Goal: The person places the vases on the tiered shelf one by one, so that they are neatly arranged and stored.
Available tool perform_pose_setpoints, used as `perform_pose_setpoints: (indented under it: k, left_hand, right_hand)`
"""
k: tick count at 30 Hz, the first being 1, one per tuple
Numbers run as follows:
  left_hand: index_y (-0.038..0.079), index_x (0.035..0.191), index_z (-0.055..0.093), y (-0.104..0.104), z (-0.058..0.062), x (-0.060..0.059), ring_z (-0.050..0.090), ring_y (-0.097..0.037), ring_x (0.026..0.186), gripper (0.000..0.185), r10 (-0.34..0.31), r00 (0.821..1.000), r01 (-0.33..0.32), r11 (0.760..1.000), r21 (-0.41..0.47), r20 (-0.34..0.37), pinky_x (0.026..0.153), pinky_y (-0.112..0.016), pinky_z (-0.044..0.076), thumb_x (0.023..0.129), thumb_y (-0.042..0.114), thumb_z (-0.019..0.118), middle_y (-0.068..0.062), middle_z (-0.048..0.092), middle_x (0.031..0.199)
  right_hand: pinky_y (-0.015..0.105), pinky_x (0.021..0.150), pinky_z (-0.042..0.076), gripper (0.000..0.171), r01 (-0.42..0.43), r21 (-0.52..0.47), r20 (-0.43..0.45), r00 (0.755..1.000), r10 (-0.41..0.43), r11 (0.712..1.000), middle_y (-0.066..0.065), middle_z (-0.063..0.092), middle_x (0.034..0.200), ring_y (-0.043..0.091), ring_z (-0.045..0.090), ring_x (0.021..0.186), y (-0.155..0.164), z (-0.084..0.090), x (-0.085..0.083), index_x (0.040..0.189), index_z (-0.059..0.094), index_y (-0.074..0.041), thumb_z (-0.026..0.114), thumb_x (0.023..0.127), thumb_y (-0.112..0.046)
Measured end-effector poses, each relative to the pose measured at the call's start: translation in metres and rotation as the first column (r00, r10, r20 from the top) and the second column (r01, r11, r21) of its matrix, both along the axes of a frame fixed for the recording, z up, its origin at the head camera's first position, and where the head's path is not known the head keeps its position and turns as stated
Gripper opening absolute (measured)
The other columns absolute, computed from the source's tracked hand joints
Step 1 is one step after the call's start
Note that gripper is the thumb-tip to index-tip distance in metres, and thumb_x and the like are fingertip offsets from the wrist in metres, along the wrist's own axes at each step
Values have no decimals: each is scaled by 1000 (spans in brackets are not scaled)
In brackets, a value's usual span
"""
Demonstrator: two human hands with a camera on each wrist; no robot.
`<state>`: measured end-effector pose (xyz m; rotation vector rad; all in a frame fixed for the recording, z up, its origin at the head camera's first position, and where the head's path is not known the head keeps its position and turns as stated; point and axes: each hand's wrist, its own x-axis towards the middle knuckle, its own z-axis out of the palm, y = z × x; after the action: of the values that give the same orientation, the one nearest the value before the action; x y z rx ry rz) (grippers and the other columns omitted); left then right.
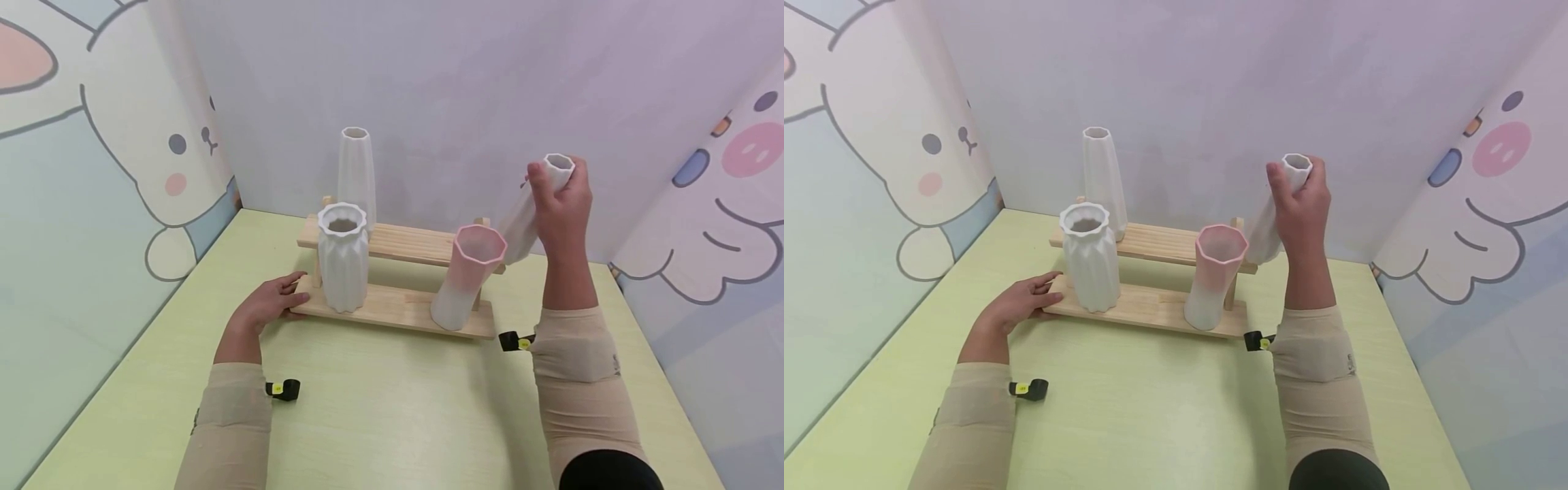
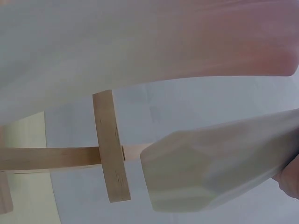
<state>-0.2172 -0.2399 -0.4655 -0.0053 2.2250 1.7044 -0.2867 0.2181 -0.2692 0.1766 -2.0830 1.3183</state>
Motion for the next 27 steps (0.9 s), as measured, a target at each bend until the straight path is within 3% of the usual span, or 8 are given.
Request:
perform_pose_setpoints:
  k: [8, 18, 27]
  left_hand:
    - [20, 148, 25, 0, 0, -1, 63, -21, 98, 73, 4, 1000, -4, 1000, 1, 3, 80, -37, 52, 88, 30, 64, -14, 16, 151]
    - [20, 148, 25, 0, -3, -2, 62, -21, 100, 74, 5, 1000, -5, 1000, 0, 1, 80, -37, 52, 87, 31, 65, -13, 17, 151]
    - [21, 148, 26, 0, -5, -3, 61, -22, 101, 73, 8, 1000, -8, 1000, -6, 3, 81, -37, 51, 87, 32, 65, -13, 17, 151]
  right_hand:
    - [26, 70, 46, 37, 3, -14, 1, 1000, -3, 1000, -3, 58, 91, 14, 56, 82, -8, 7, 7, 111, 49, -16, 61, 87, -41]
    - [28, 71, 46, 39, -26, -11, -6, 1000, 26, 1000, -1, 59, 93, 15, 57, 83, -5, -1, -4, 113, 48, -17, 61, 87, -43]
    - [26, 69, 46, 38, -28, -6, -8, 1000, 28, 1000, -2, 58, 91, 14, 55, 81, -13, 4, 2, 111, 49, -15, 60, 87, -41]
